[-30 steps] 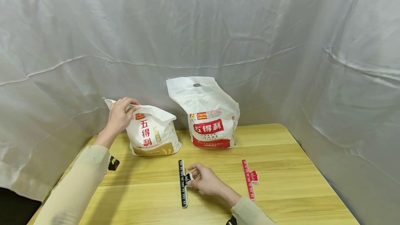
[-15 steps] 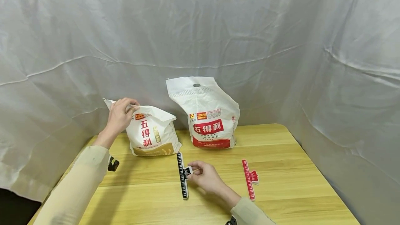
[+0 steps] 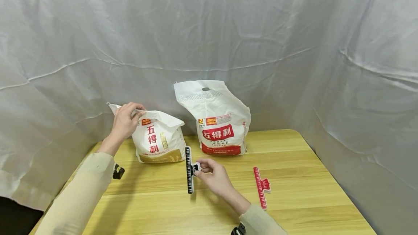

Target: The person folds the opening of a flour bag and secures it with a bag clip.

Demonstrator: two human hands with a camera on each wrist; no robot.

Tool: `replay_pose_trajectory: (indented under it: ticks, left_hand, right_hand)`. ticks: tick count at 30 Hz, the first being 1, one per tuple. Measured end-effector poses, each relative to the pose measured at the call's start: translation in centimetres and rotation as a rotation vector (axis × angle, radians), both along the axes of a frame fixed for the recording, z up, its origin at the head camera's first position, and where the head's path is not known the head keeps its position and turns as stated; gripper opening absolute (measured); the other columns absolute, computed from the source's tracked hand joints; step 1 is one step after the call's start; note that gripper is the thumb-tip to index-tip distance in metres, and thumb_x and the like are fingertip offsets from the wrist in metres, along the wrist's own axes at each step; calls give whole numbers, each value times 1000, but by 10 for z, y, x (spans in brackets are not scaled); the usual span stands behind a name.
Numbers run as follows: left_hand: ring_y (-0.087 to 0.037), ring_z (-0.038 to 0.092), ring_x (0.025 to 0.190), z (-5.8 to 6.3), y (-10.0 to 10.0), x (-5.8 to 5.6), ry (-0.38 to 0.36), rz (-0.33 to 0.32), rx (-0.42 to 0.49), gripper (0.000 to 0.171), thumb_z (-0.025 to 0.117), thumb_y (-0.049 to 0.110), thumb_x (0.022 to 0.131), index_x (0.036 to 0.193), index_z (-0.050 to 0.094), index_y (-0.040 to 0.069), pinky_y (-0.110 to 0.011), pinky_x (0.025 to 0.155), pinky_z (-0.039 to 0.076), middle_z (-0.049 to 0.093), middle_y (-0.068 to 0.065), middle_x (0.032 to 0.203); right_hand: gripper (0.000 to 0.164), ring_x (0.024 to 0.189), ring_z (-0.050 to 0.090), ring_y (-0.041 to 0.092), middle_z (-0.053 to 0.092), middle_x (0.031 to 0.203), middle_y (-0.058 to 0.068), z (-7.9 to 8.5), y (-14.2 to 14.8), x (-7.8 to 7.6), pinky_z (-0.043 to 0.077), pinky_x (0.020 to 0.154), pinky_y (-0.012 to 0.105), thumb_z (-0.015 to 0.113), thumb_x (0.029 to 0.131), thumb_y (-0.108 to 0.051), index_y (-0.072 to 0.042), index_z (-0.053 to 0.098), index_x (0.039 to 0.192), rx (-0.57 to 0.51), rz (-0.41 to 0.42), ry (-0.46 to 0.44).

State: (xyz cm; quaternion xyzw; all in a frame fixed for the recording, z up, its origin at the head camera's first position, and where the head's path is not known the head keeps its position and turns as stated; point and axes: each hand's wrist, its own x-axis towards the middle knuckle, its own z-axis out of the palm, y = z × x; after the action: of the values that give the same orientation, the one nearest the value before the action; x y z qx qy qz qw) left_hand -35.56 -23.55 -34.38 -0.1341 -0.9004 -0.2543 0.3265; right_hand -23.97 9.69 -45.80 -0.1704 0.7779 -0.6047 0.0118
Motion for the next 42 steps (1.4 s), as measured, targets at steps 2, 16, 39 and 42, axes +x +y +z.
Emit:
replay_pose_trajectory:
  ticks: [2, 16, 39, 42]
  left_hand:
    - [-24, 53, 97, 0, 0, 0, -5, 0, 0, 10, 67, 14, 87, 97, 65, 16, -46, 102, 27, 65, -2, 102]
    - [-23, 53, 96, -1, 0, 1, 9, -9, -9, 10, 67, 14, 87, 97, 65, 16, -45, 101, 28, 65, -2, 99]
    - [-22, 52, 97, -3, -2, 0, 1, -8, -26, 9, 65, 14, 89, 98, 64, 16, -46, 103, 26, 64, -1, 100]
    - [-22, 52, 98, -3, -2, -1, 1, -9, -25, 9, 65, 13, 89, 97, 64, 15, -46, 104, 26, 64, -2, 101]
  right_hand:
    - [38, 94, 63, 24, 66, 103, 10, 13, -3, 4, 52, 79, 23, 71, 83, -10, -7, 61, 119, -17, -14, 14]
    - [38, 100, 61, 30, 65, 107, 17, 67, -11, 6, 51, 84, 27, 69, 84, -3, 0, 60, 120, -67, -52, 58]
    - [36, 100, 61, 20, 66, 105, 5, 71, -18, -34, 52, 85, 28, 74, 82, -15, -18, 65, 116, -123, -92, 180]
    - [36, 100, 61, 22, 66, 105, 5, 73, -19, -37, 53, 84, 27, 74, 82, -14, -18, 64, 117, -129, -86, 188]
